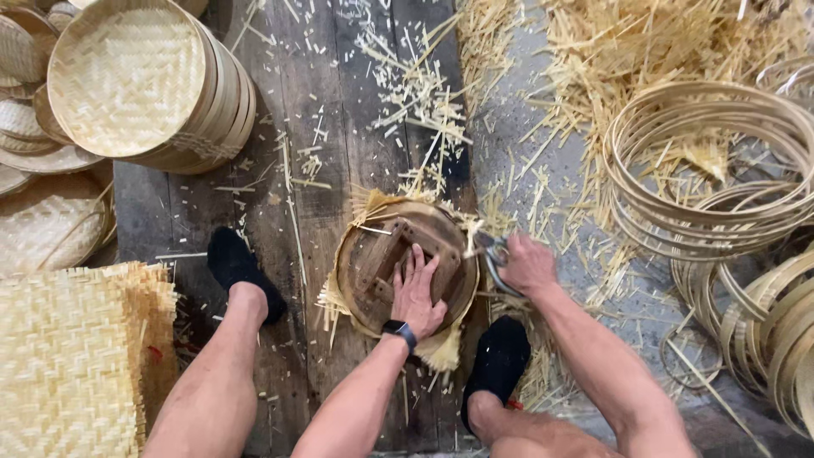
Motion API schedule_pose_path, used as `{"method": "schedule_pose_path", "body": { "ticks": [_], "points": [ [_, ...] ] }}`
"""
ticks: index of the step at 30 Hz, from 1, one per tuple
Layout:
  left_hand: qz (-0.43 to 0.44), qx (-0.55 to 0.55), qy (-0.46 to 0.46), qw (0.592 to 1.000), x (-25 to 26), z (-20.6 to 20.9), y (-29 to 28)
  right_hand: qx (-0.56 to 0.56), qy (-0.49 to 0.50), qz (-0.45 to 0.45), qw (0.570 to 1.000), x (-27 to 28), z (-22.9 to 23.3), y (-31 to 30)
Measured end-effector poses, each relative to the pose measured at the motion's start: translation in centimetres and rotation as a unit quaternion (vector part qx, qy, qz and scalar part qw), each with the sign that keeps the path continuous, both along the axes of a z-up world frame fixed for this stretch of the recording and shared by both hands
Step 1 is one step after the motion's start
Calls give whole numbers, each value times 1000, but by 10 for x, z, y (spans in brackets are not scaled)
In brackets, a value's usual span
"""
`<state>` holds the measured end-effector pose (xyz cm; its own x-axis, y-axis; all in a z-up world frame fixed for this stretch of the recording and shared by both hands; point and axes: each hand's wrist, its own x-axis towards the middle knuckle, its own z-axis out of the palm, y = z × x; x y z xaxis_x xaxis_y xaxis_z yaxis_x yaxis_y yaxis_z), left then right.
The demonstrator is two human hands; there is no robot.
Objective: The person places a woven mat over a circular wooden mold, presses it down, and uses shears to trim the excess material around the edge. They then remove the mold and stack the finished basket.
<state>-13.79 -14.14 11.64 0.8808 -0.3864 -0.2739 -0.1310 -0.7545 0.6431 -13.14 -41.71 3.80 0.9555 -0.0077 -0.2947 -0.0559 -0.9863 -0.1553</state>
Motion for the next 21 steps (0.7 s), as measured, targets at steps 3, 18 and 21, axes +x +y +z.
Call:
{"method": "schedule_pose_path", "body": {
  "ticks": [3,18,21],
  "points": [
    [-71,-9,0,997,2,0,16,26,70,-40,996,-19,4,-32],
    [-77,92,151,981,19,22,24,8,103,6,995,6,36,-7],
    [229,44,182,955,21,8,-31,24,71,0,997,2,40,-7]
  ]
}}
